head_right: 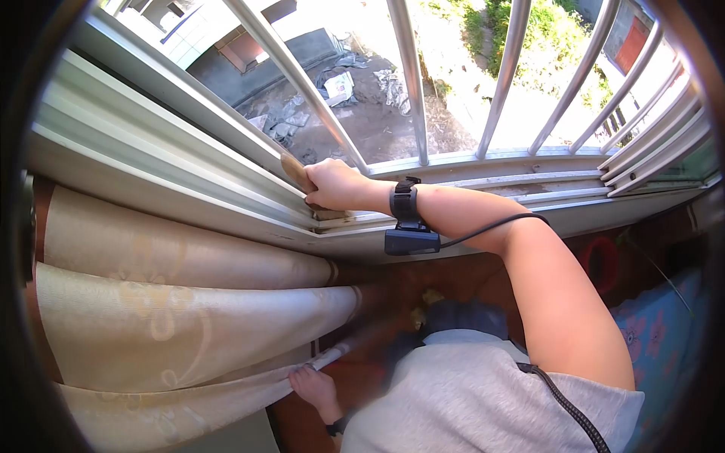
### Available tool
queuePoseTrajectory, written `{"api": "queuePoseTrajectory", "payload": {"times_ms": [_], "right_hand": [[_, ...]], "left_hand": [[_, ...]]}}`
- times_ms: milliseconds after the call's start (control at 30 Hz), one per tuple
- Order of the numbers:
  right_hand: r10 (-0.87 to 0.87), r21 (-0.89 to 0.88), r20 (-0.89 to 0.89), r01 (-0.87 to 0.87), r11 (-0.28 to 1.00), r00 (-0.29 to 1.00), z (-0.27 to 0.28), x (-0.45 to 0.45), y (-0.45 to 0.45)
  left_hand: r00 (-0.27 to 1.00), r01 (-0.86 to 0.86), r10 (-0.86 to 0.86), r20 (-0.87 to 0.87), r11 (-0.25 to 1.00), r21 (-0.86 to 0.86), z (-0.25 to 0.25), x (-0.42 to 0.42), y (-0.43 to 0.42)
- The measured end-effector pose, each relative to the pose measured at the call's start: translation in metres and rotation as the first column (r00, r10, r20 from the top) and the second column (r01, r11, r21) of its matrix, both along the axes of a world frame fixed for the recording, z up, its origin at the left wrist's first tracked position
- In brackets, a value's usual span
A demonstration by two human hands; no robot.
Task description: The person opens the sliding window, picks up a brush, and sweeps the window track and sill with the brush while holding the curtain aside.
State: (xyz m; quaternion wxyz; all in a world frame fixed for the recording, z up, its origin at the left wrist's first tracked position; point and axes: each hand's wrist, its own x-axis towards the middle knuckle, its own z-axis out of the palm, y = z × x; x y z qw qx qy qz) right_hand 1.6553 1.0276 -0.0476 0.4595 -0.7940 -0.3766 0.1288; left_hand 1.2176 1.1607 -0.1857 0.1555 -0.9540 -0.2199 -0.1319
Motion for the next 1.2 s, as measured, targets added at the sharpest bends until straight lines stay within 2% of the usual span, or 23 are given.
{"api": "queuePoseTrajectory", "payload": {"times_ms": [67, 133, 167, 233, 267, 300, 367, 400, 433, 500, 533, 600, 633, 667, 700, 733, 767, 833, 867, 900, 1000, 1100, 1200], "right_hand": [[-0.036, -0.03, 0.056, 0.038, 0.999, 0.998, -0.006, -0.002, 0.005], [-0.027, 0.111, 0.028, 0.024, 0.994, 0.999, -0.013, -0.003, 0.001], [-0.026, 0.104, 0.032, 0.022, 0.994, 0.999, -0.015, -0.004, -0.004], [0.045, 0.263, -0.141, -0.007, 0.965, 0.989, -0.016, -0.01, -0.015], [0.048, 0.146, -0.187, -0.02, 0.989, 0.981, -0.012, -0.007, -0.02], [0.057, 0.142, -0.184, -0.031, 0.989, 0.981, -0.002, -0.006, -0.023], [0.217, -0.162, -0.031, -0.219, 0.962, 0.976, 0.017, -0.004, -0.03], [0.158, -0.235, -0.042, -0.163, 0.958, 0.987, 0.022, -0.005, -0.028], [0.157, -0.235, -0.04, -0.162, 0.958, 0.987, 0.022, -0.006, -0.028], [0.06, -0.063, -0.116, -0.067, 0.996, 0.991, 0.021, -0.012, -0.027], [0.064, -0.063, -0.112, -0.071, 0.995, 0.992, 0.016, -0.012, -0.027], [0.132, 0.265, -0.173, -0.083, 0.961, 0.976, -0.015, -0.007, -0.032], [0.153, 0.313, -0.005, -0.144, 0.939, 0.988, -0.043, -0.001, -0.034], [0.149, 0.368, 0.281, -0.25, 0.895, 0.948, -0.068, 0.003, -0.034], [0.114, 0.387, 0.544, -0.369, 0.845, 0.831, -0.082, 0.004, -0.034], [0.193, 0.374, 0.259, -0.283, 0.883, 0.946, -0.081, -0.011, -0.039], [0.224, 0.336, 0.407, -0.373, 0.865, 0.886, -0.081, -0.009, -0.038], [0.189, 0.353, 0.38, -0.331, 0.875, 0.905, -0.077, -0.012, -0.033], [0.144, 0.387, -0.083, -0.102, 0.916, 0.986, -0.073, -0.018, -0.028], [0.16, 0.357, -0.474, 0.023, 0.934, 0.866, -0.065, -0.016, -0.03], [0.188, 0.359, -0.414, -0.03, 0.933, 0.891, -0.052, -0.005, -0.034], [0.279, 0.2, -0.329, -0.222, 0.954, 0.902, -0.033, 0.014, -0.045], [0.295, 0.193, -0.366, -0.238, 0.952, 0.882, -0.018, 0.026, -0.048]], "left_hand": [[1.0, -0.002, 0.002, 0.018, 1.0, -0.01, -0.001, -0.001, -0.003], [1.0, -0.016, 0.016, 0.008, 1.0, -0.007, 0.003, -0.001, -0.002], [1.0, -0.026, 0.026, 0.001, 1.0, -0.001, 0.005, 0.001, -0.002], [1.0, -0.023, 0.024, 0.02, 1.0, -0.012, 0.008, 0.002, -0.003], [0.999, -0.022, 0.022, 0.035, 1.0, -0.012, 0.007, 0.003, -0.004], [0.999, -0.032, 0.033, 0.038, 0.999, -0.016, 0.005, -0.001, -0.004], [0.998, -0.058, 0.058, -0.011, 0.996, -0.062, 0.003, -0.006, -0.002], [0.998, -0.058, 0.058, -0.011, 0.996, -0.063, 0.003, -0.007, -0.002], [0.997, -0.07, 0.07, -0.013, 0.995, -0.075, 0.006, -0.005, -0.002], [0.996, -0.087, 0.086, -0.011, 0.992, -0.089, 0.006, -0.004, -0.003], [0.996, -0.089, 0.089, 0.003, 0.993, -0.081, 0.007, -0.005, -0.002], [0.995, -0.095, 0.096, 0.02, 0.993, -0.075, 0.006, -0.007, -0.001], [0.995, -0.095, 0.097, 0.026, 0.993, -0.075, 0.005, -0.007, -0.001], [0.995, -0.094, 0.096, 0.03, 0.993, -0.074, 0.005, -0.007, 0.0], [0.994, -0.1, 0.103, 0.036, 0.992, -0.076, 0.006, -0.008, 0.001], [0.995, -0.091, 0.094, 0.034, 0.992, -0.089, 0.006, -0.007, 0.002], [0.996, -0.079, 0.082, 0.025, 0.992, -0.101, 0.007, -0.008, 0.003], [0.997, -0.068, 0.069, 0.015, 0.995, -0.077, 0.006, -0.01, 0.005], [0.998, -0.058, 0.059, 0.014, 0.997, -0.052, 0.005, -0.01, 0.005], [0.998, -0.054, 0.055, 0.011, 0.997, -0.053, 0.006, -0.009, 0.005], [0.999, -0.032, 0.034, 0.035, 0.998, -0.056, 0.005, -0.002, 0.008], [0.997, -0.073, 0.07, -0.025, 0.989, -0.132, -0.001, -0.007, 0.013], [0.998, -0.06, 0.059, -0.01, 0.991, -0.117, -0.001, -0.004, 0.014]]}}
